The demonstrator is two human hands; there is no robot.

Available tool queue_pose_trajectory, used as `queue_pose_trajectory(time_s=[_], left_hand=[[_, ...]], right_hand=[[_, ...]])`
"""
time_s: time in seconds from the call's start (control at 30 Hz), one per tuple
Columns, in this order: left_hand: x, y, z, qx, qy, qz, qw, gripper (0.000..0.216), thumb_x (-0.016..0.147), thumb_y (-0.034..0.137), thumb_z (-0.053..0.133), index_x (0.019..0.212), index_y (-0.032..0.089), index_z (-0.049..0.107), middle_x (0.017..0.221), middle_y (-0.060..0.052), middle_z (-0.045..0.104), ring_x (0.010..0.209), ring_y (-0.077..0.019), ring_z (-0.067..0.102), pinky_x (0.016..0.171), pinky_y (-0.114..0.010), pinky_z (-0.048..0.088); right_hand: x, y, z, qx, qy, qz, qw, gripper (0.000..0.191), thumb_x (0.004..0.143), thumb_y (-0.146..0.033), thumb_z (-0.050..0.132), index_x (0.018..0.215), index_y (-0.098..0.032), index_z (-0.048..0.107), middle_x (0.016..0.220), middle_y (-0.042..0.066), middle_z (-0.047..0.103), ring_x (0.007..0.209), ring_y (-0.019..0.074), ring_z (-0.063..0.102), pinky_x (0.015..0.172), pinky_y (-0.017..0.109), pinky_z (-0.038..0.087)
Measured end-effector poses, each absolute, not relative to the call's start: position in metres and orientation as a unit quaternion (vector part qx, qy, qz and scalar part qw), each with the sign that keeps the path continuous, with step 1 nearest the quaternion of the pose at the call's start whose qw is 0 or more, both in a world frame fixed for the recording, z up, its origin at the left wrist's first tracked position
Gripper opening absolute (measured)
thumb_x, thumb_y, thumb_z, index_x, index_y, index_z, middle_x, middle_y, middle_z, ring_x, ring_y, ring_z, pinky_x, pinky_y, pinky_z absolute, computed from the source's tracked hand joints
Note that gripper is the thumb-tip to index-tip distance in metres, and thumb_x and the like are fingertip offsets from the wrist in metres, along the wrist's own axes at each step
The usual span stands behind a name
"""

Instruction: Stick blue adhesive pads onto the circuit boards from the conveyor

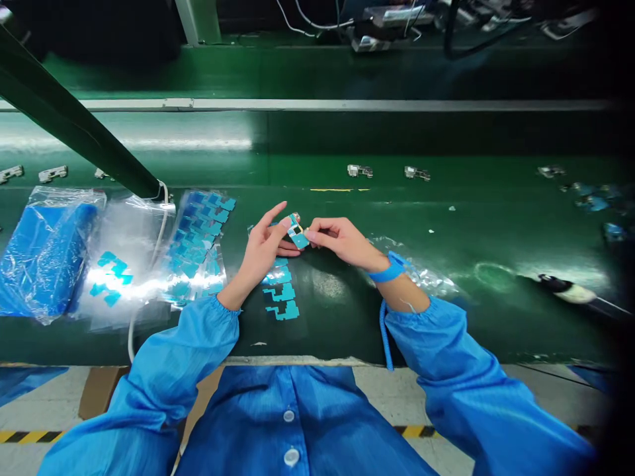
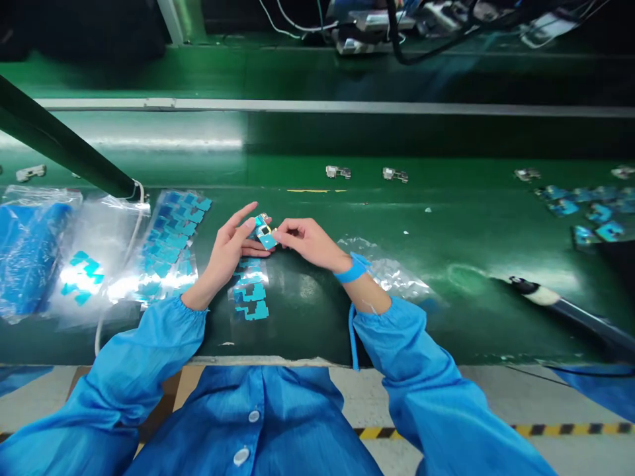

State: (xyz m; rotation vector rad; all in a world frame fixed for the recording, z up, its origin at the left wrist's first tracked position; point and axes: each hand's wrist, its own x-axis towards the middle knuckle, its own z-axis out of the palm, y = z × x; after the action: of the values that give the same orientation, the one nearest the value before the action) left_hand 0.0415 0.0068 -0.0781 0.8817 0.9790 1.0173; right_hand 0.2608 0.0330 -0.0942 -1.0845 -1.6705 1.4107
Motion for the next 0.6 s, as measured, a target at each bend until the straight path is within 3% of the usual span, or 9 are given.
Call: queue_pose_trajectory(time_s=[0.07, 0.13, 0.23, 0.33, 0.43, 0.5, 0.6], left_hand=[[0.037, 0.010, -0.076, 0.396, 0.455, 0.492, 0.628, 0.074, 0.099, 0.053, 0.079, 0.163, 0.023, 0.055, 0.141, -0.013, 0.081, 0.081, -0.0200, 0.086, 0.071, -0.028, 0.072], [0.033, 0.012, -0.074, 0.403, 0.463, 0.517, 0.597, 0.064, 0.101, 0.046, 0.075, 0.157, 0.021, 0.057, 0.139, -0.013, 0.082, 0.081, -0.0186, 0.086, 0.070, -0.027, 0.070], [0.029, 0.013, -0.070, 0.409, 0.460, 0.525, 0.588, 0.052, 0.100, 0.039, 0.072, 0.147, 0.019, 0.062, 0.125, -0.011, 0.086, 0.077, -0.0172, 0.084, 0.069, -0.027, 0.068], [0.029, 0.012, -0.069, 0.414, 0.458, 0.514, 0.595, 0.043, 0.098, 0.038, 0.072, 0.135, 0.018, 0.068, 0.112, -0.010, 0.087, 0.075, -0.0168, 0.082, 0.067, -0.026, 0.065], [0.031, 0.010, -0.070, 0.423, 0.460, 0.496, 0.602, 0.039, 0.095, 0.041, 0.071, 0.126, 0.017, 0.072, 0.106, -0.009, 0.087, 0.074, -0.0170, 0.081, 0.068, -0.027, 0.064], [0.032, 0.011, -0.073, 0.428, 0.460, 0.489, 0.605, 0.039, 0.094, 0.044, 0.071, 0.122, 0.017, 0.073, 0.103, -0.010, 0.087, 0.073, -0.0174, 0.080, 0.068, -0.028, 0.064], [0.034, 0.012, -0.075, 0.430, 0.457, 0.486, 0.608, 0.037, 0.091, 0.044, 0.073, 0.115, 0.016, 0.075, 0.097, -0.010, 0.086, 0.071, -0.0180, 0.079, 0.066, -0.028, 0.063]], right_hand=[[0.266, 0.060, -0.094, -0.452, -0.626, 0.527, 0.354, 0.064, 0.094, -0.080, 0.079, 0.078, -0.020, 0.068, 0.074, 0.002, 0.065, 0.069, 0.0165, 0.057, 0.067, 0.031, 0.046], [0.272, 0.087, -0.096, -0.537, -0.622, 0.444, 0.358, 0.063, 0.102, -0.081, 0.066, 0.085, -0.020, 0.068, 0.082, 0.005, 0.067, 0.072, 0.0179, 0.060, 0.068, 0.032, 0.051], [0.292, 0.124, -0.100, -0.650, -0.634, 0.300, 0.291, 0.041, 0.113, -0.055, 0.059, 0.112, -0.017, 0.074, 0.108, 0.012, 0.073, 0.097, 0.0240, 0.068, 0.094, 0.038, 0.058], [0.326, 0.153, -0.096, -0.718, -0.621, 0.219, 0.226, 0.026, 0.107, -0.029, 0.068, 0.128, -0.014, 0.073, 0.134, 0.021, 0.067, 0.133, 0.0359, 0.059, 0.121, 0.053, 0.046], [0.361, 0.175, -0.083, -0.757, -0.611, 0.175, 0.151, 0.027, 0.101, -0.027, 0.078, 0.127, -0.018, 0.076, 0.147, 0.022, 0.061, 0.147, 0.0448, 0.046, 0.125, 0.065, 0.039], [0.378, 0.185, -0.073, -0.758, -0.620, 0.167, 0.113, 0.027, 0.097, -0.030, 0.086, 0.122, -0.020, 0.078, 0.148, 0.019, 0.061, 0.147, 0.0438, 0.046, 0.126, 0.065, 0.038], [0.390, 0.196, -0.060, -0.745, -0.639, 0.174, 0.082, 0.028, 0.097, -0.034, 0.090, 0.113, -0.017, 0.075, 0.136, 0.013, 0.068, 0.136, 0.0340, 0.058, 0.119, 0.056, 0.049]])
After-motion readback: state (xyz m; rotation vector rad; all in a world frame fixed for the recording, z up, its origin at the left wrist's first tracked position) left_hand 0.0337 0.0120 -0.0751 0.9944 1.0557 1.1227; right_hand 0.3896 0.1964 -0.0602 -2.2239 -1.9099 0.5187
